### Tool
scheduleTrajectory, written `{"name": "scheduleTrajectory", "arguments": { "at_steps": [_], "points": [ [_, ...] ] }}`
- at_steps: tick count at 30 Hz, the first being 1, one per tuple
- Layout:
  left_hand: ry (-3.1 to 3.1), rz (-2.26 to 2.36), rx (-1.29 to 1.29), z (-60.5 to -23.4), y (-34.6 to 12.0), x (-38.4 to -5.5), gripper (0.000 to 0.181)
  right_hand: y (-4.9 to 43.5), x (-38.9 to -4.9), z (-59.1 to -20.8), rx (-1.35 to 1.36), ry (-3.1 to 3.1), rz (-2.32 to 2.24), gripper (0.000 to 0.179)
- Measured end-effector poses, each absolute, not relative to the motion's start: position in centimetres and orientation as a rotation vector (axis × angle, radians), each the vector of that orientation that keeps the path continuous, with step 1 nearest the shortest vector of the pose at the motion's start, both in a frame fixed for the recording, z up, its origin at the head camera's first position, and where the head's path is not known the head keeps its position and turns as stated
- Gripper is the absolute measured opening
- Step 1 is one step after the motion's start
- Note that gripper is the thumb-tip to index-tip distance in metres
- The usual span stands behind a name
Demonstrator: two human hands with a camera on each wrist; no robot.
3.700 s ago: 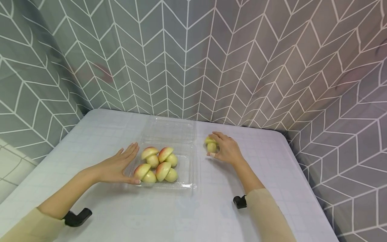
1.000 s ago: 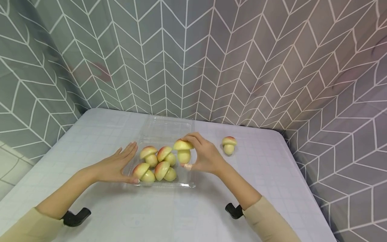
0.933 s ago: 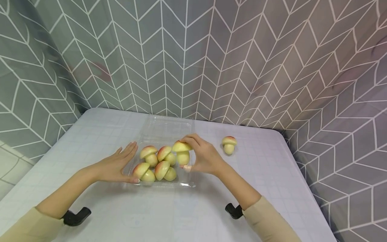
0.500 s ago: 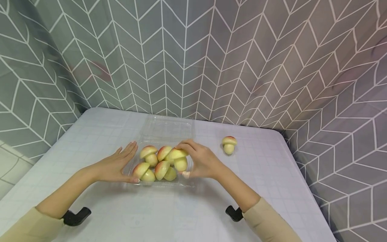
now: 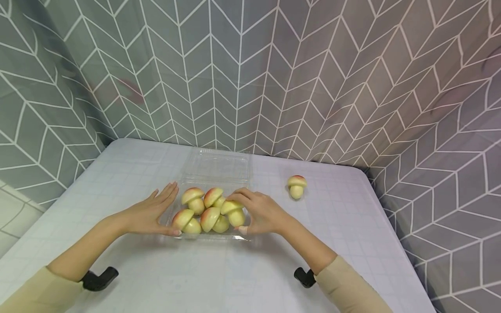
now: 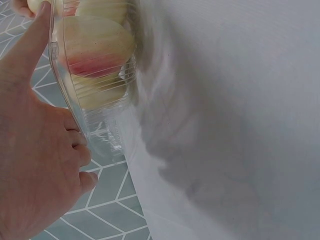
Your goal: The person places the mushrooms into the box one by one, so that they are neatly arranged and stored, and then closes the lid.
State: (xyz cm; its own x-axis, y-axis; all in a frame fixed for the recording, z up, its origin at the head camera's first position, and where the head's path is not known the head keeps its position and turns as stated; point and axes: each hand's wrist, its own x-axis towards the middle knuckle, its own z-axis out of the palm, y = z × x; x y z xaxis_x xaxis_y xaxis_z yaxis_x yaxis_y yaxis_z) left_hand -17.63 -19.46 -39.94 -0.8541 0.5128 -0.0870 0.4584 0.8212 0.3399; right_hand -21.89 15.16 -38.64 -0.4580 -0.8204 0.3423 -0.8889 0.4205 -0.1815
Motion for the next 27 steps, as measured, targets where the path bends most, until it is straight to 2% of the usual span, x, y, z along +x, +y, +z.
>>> {"name": "scheduleTrajectory", "arguments": {
  "at_steps": [21, 27],
  "points": [
    [2.825, 0.484, 0.755, -40.05, -19.44, -17.61, 0.126, 14.34, -22.63, -38.58, 1.559, -2.746, 0.364, 0.068],
    [2.823, 0.49, 0.753, -40.05, -19.44, -17.6, 0.125, 14.26, -22.57, -38.56, 1.574, -2.783, 0.338, 0.06]
  ]
}}
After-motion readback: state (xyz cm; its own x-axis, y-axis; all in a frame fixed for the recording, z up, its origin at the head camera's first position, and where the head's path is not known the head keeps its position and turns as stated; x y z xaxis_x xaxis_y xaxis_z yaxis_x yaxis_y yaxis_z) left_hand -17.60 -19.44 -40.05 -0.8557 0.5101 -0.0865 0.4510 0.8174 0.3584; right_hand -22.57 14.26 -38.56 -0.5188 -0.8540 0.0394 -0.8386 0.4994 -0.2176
